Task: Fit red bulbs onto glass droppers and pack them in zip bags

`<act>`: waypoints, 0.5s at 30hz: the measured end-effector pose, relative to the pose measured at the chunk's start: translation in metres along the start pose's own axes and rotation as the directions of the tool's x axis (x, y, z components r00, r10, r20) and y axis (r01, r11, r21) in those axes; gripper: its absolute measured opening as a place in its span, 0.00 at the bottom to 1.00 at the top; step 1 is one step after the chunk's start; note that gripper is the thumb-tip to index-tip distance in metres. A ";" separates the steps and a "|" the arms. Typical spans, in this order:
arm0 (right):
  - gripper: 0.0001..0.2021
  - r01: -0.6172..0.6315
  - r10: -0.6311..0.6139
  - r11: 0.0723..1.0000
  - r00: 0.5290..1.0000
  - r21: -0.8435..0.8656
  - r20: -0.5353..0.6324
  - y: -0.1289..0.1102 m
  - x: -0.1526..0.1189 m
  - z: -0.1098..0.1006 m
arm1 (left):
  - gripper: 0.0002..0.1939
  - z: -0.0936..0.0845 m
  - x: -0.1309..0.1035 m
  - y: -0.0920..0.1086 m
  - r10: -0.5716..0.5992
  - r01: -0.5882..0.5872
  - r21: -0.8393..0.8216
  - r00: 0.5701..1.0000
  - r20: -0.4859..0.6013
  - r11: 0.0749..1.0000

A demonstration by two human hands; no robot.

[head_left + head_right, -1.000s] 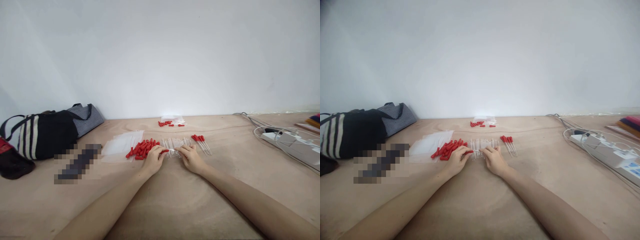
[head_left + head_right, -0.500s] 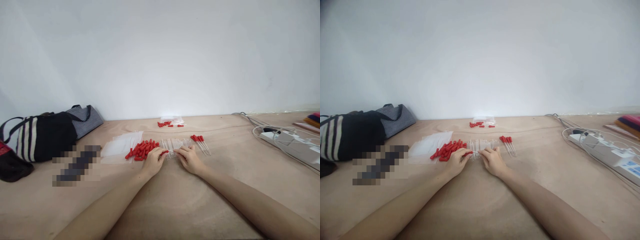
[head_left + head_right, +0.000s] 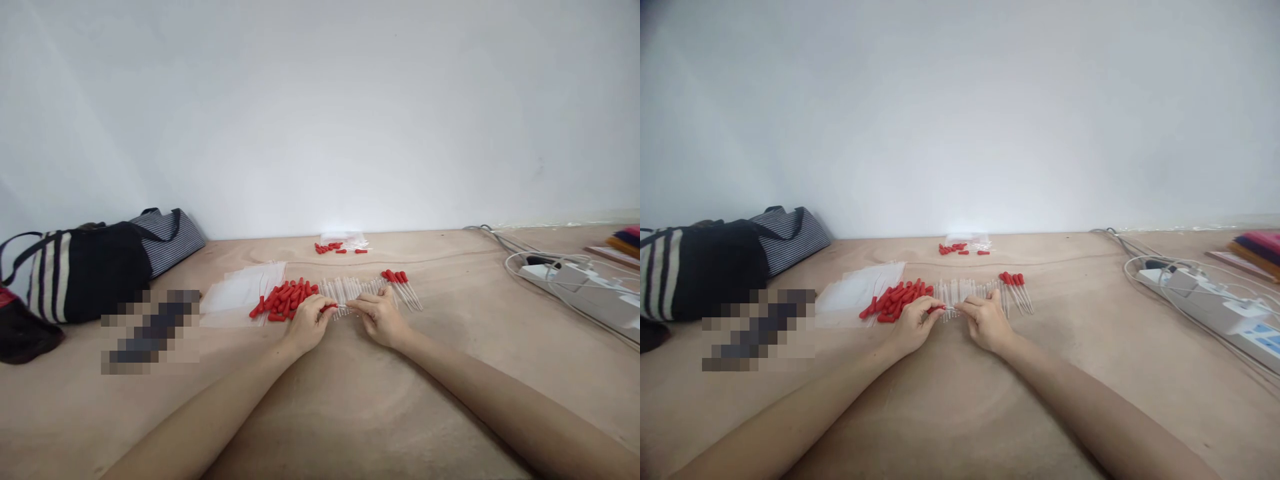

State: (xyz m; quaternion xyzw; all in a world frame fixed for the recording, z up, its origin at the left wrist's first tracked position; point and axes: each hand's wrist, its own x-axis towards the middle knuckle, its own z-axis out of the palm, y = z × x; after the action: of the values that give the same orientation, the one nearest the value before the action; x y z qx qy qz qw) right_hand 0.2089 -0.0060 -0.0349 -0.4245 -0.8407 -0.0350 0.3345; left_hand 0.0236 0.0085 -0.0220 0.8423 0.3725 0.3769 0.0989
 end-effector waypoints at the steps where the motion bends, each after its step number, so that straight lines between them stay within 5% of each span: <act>1: 0.15 0.014 -0.014 1.000 1.000 -0.019 0.007 0.001 0.000 -0.001 | 0.06 0.000 0.000 0.000 0.005 -0.005 0.005 1.000 0.007 1.000; 15: 0.18 0.147 -0.142 0.975 0.989 -0.166 0.042 0.003 0.007 -0.017 | 0.07 -0.002 0.000 0.002 0.027 -0.025 -0.015 0.995 0.093 1.000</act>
State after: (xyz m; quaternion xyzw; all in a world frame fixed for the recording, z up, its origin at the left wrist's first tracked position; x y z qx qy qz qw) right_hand 0.2170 -0.0055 -0.0184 -0.3894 -0.8683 -0.1237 0.2813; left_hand 0.0234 0.0064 -0.0197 0.8630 0.3537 0.3412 0.1172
